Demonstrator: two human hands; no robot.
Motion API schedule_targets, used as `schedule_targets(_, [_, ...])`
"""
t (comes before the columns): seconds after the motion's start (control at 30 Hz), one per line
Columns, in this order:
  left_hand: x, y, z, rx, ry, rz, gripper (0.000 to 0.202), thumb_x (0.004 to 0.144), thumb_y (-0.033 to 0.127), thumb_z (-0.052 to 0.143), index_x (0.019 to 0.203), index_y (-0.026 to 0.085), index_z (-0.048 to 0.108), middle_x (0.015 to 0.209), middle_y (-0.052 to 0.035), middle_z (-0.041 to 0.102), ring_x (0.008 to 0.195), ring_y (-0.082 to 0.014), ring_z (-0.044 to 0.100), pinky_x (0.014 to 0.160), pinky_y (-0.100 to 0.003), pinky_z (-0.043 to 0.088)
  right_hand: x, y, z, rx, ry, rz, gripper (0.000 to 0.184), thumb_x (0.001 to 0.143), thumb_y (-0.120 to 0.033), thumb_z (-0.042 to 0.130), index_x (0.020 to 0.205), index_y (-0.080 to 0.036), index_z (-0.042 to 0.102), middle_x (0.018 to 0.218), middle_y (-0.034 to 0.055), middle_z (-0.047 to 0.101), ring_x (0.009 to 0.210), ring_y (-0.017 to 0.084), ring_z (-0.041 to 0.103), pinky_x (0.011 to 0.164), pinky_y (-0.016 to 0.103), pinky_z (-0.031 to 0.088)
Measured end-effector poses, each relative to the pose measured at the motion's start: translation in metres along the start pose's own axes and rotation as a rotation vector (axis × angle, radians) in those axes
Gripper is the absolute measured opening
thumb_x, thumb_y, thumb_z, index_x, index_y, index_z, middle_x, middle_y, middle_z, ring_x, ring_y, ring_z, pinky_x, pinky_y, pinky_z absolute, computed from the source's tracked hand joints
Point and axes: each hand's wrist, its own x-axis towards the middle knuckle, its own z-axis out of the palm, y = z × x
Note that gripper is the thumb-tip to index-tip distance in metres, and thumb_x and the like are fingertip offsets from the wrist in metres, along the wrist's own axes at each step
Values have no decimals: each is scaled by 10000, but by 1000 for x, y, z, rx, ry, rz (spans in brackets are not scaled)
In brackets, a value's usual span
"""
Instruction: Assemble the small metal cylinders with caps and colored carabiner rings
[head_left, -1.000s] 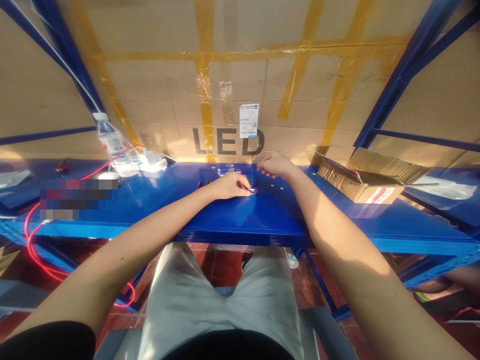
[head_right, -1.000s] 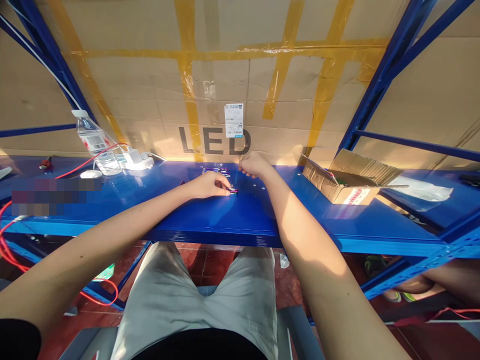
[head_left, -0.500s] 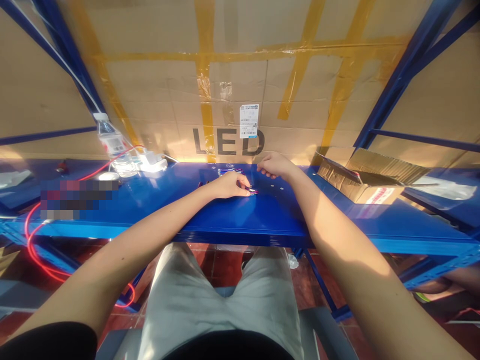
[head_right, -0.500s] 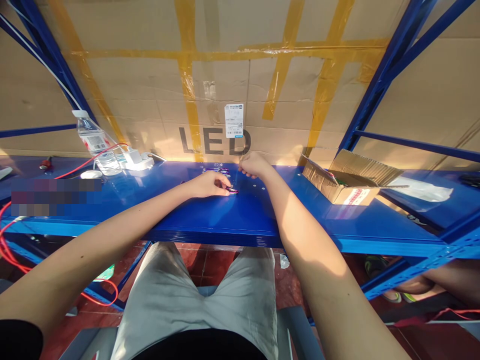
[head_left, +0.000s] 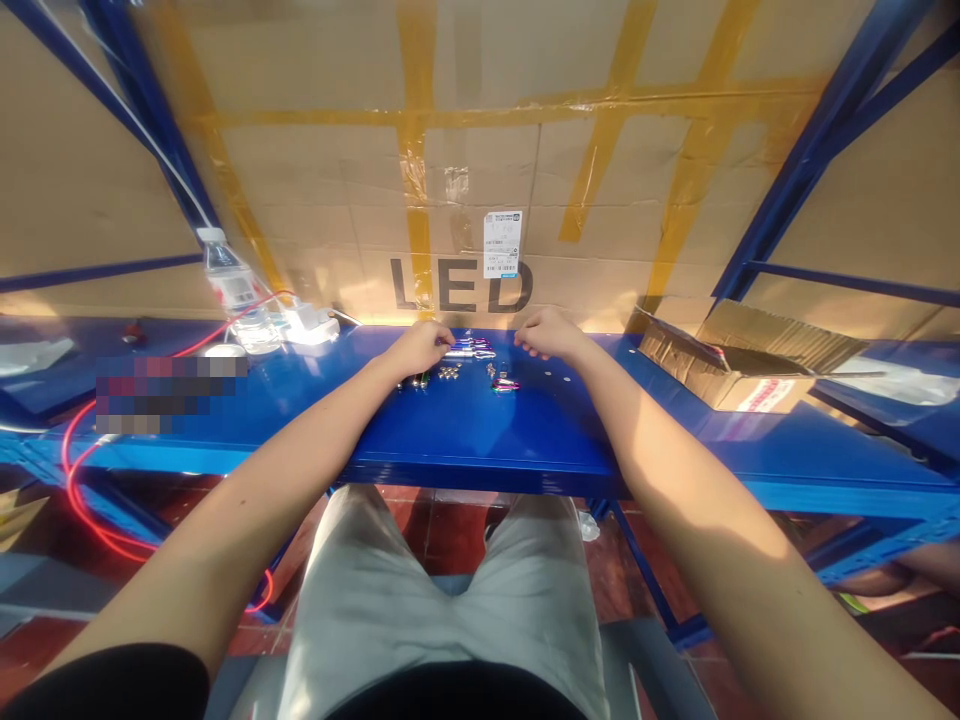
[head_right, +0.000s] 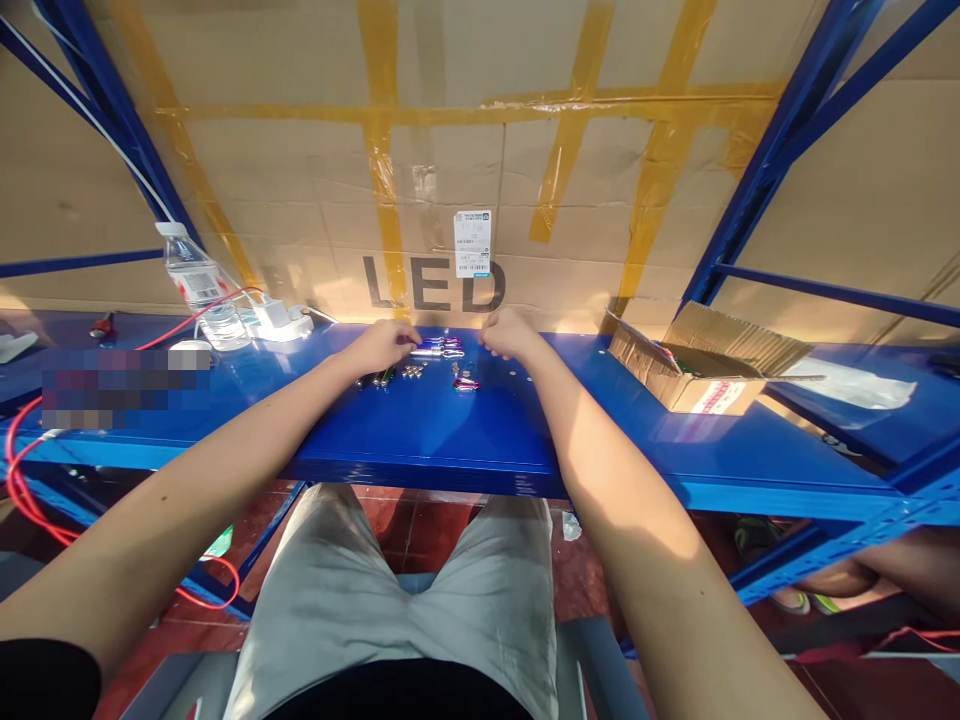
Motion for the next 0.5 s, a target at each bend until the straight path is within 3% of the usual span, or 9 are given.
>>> schedule_targets(0.1, [2,-8,4,69,-50,26,230,828,171,615,970,176,796,1083,-118,789,965,-279,699,954,-415,541,2,1,4,-12,-2,-9,175,819,-109,683,656,-169,661,614,51,632,529,139,513,484,274,401])
schedule_targets(0.3, [6,-10,10,95,-64,28,58,761,199,692,809,211,723,854,-71,737,805,-248,647,824,-358,516,2,1,9,-30,-16,-20,177,832,-143,692,659,-175,669,633,61,638,549,160,529,488,285,383])
schedule_targets(0.5, [3,-7,8,17,-77,-24,121,711,148,717,795,220,666,808,-45,703,757,-234,619,767,-346,480,-1,3,9,-6,-27,-24,175,833,-165,708,664,-181,663,566,33,579,545,150,489,508,277,388])
